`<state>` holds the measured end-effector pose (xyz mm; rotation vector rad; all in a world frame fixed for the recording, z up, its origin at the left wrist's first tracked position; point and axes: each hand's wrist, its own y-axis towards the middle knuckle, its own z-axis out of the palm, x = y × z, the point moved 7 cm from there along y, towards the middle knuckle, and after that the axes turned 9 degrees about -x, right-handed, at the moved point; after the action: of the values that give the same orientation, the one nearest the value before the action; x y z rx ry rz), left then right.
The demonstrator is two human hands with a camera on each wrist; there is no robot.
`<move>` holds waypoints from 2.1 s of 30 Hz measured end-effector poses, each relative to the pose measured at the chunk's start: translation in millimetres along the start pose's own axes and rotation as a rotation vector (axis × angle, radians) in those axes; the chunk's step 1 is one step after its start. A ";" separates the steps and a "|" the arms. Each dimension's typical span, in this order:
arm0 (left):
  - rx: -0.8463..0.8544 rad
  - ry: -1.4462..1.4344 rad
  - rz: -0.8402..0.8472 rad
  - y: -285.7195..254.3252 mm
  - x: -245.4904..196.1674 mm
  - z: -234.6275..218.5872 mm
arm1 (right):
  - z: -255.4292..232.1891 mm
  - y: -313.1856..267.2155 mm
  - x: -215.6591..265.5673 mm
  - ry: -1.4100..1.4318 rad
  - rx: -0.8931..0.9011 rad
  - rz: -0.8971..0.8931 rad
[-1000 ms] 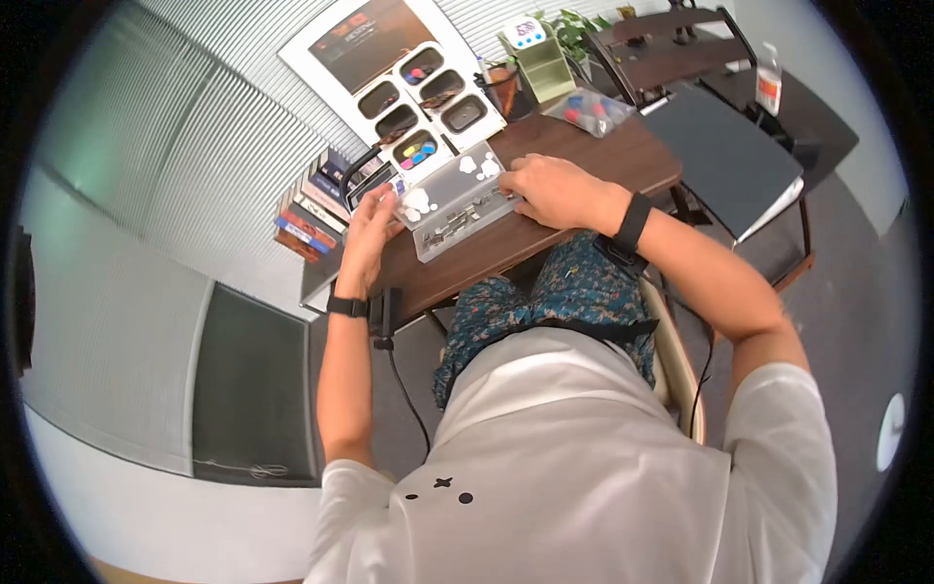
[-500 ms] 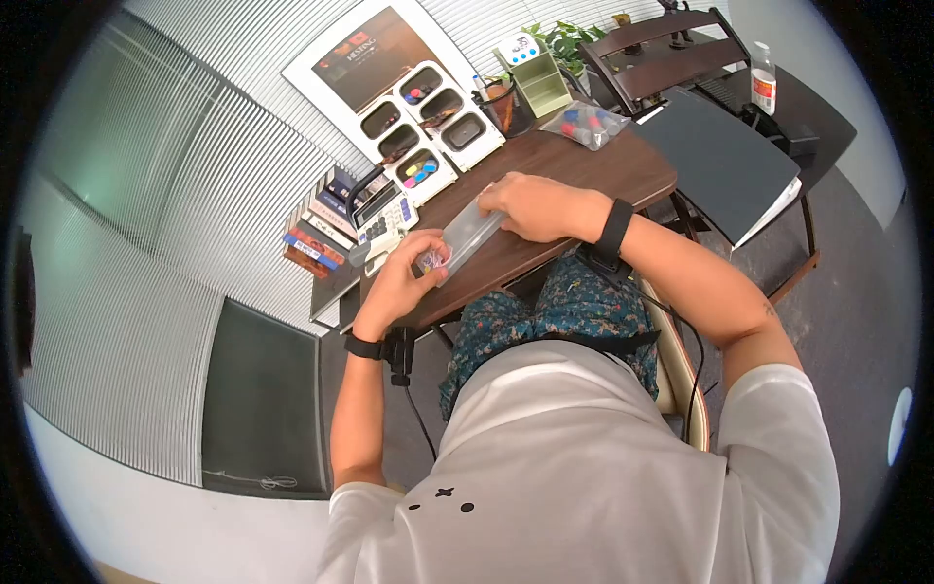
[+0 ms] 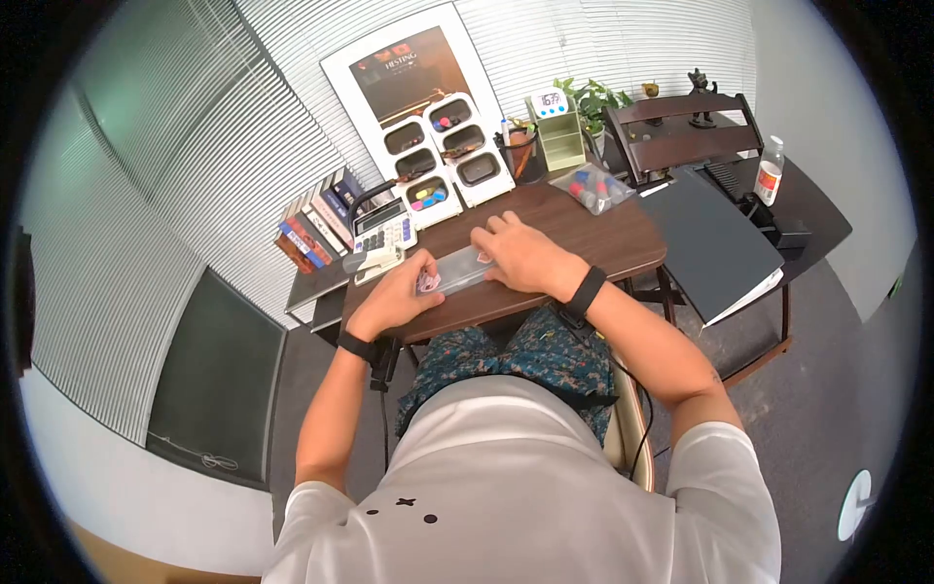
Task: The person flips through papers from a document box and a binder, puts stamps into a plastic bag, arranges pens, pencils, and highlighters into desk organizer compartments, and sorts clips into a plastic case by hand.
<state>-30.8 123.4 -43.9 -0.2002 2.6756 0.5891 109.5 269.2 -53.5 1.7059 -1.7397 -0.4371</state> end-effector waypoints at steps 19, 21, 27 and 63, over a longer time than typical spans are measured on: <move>-0.042 0.142 0.041 -2.5 -1.4 -7.3 | -7.1 -0.8 7.9 0.123 0.077 -0.010; -0.038 0.121 0.044 -1.5 7.0 -6.6 | -6.0 -1.4 9.9 0.150 0.078 -0.044; 0.014 0.077 0.014 1.4 12.4 -4.8 | -3.5 2.3 8.9 0.092 0.132 0.001; -0.078 -0.190 -0.346 4.7 87.0 -9.0 | 9.1 5.4 47.4 -0.460 0.232 -0.058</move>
<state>-114.3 119.1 -69.8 -0.5844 2.3624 0.5689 102.4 221.8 -46.3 1.9316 -2.1367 -0.7233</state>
